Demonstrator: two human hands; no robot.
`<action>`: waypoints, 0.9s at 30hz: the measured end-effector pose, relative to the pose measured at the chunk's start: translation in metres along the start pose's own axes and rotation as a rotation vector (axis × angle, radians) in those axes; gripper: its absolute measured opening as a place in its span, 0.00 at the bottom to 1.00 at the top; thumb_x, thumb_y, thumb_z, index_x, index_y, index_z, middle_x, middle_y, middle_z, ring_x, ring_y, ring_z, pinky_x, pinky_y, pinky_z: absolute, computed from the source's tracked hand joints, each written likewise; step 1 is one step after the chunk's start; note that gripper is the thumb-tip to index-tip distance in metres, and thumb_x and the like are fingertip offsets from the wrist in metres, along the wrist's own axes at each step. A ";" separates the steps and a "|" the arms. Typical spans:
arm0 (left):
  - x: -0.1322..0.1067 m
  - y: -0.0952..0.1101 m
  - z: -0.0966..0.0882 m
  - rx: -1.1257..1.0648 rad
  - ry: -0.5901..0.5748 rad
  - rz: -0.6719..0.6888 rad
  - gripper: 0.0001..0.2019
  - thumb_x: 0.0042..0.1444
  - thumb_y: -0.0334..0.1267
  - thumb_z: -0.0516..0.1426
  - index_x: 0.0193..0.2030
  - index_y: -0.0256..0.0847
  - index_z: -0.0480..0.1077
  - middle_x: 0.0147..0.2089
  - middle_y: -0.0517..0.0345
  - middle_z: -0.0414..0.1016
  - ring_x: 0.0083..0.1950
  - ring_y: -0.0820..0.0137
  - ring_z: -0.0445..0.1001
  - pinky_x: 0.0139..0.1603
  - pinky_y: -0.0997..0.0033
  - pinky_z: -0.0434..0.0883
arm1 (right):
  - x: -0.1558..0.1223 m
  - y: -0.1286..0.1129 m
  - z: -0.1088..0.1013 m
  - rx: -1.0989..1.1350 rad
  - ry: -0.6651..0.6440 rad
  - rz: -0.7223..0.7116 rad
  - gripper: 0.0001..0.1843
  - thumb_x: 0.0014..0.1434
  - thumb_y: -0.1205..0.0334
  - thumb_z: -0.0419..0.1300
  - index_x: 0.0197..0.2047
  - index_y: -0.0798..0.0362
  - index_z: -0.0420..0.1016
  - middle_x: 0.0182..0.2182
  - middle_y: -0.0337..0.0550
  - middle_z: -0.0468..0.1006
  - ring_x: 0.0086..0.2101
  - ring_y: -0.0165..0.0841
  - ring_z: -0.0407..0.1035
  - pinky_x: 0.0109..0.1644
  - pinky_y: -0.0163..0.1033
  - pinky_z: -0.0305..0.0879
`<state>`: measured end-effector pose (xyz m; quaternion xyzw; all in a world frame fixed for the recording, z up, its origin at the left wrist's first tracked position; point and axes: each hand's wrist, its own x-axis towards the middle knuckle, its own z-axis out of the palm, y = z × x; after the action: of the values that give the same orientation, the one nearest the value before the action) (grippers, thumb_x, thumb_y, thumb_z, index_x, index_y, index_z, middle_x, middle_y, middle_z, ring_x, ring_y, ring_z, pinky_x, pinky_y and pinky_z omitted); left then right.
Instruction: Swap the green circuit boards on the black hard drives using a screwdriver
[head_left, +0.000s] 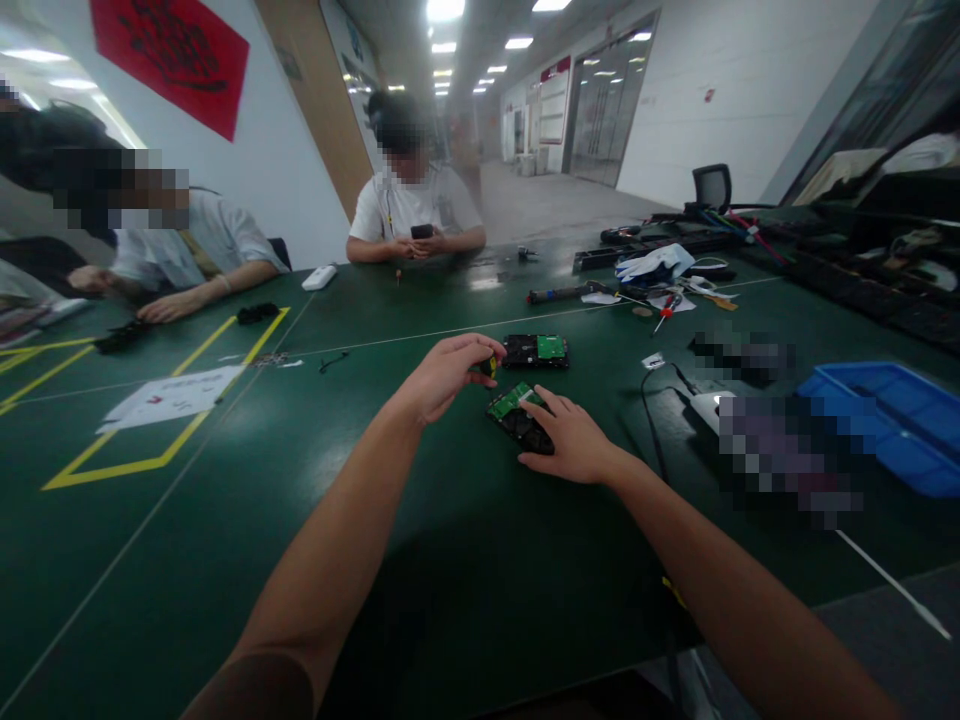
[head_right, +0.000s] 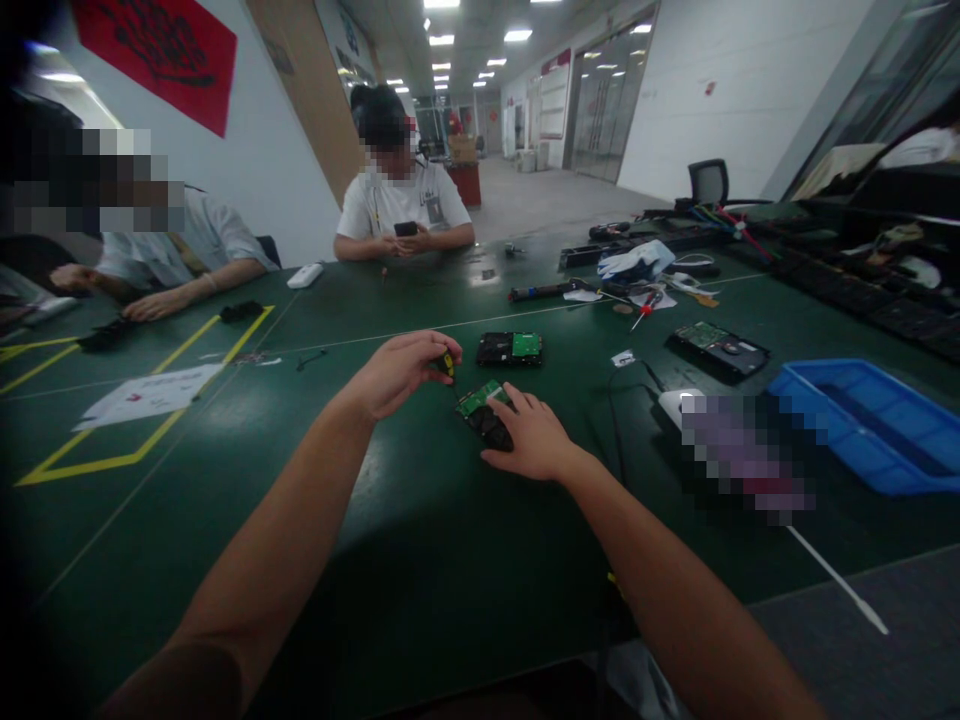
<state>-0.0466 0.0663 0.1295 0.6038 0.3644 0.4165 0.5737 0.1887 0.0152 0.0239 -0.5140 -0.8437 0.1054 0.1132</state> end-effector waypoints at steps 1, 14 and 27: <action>0.000 -0.001 0.000 0.031 0.010 0.003 0.07 0.58 0.38 0.60 0.36 0.38 0.78 0.44 0.49 0.76 0.47 0.65 0.73 0.39 0.69 0.74 | 0.000 0.000 0.000 0.001 -0.001 -0.001 0.52 0.57 0.29 0.61 0.76 0.47 0.57 0.76 0.56 0.47 0.69 0.62 0.51 0.68 0.65 0.51; -0.003 0.002 -0.001 0.141 0.011 0.011 0.10 0.60 0.39 0.60 0.45 0.42 0.80 0.47 0.52 0.78 0.45 0.66 0.73 0.38 0.70 0.71 | 0.000 0.000 -0.001 0.004 -0.011 0.000 0.51 0.58 0.29 0.60 0.76 0.47 0.56 0.77 0.55 0.45 0.70 0.62 0.49 0.68 0.66 0.52; -0.003 0.003 0.002 -0.056 0.008 -0.063 0.04 0.59 0.35 0.59 0.40 0.40 0.68 0.44 0.47 0.81 0.46 0.63 0.78 0.38 0.68 0.71 | -0.001 -0.003 -0.003 -0.010 -0.012 0.009 0.51 0.57 0.31 0.61 0.76 0.48 0.57 0.76 0.57 0.47 0.69 0.61 0.52 0.68 0.65 0.53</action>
<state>-0.0454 0.0627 0.1327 0.5741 0.3737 0.4109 0.6016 0.1876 0.0136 0.0279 -0.5179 -0.8425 0.1045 0.1052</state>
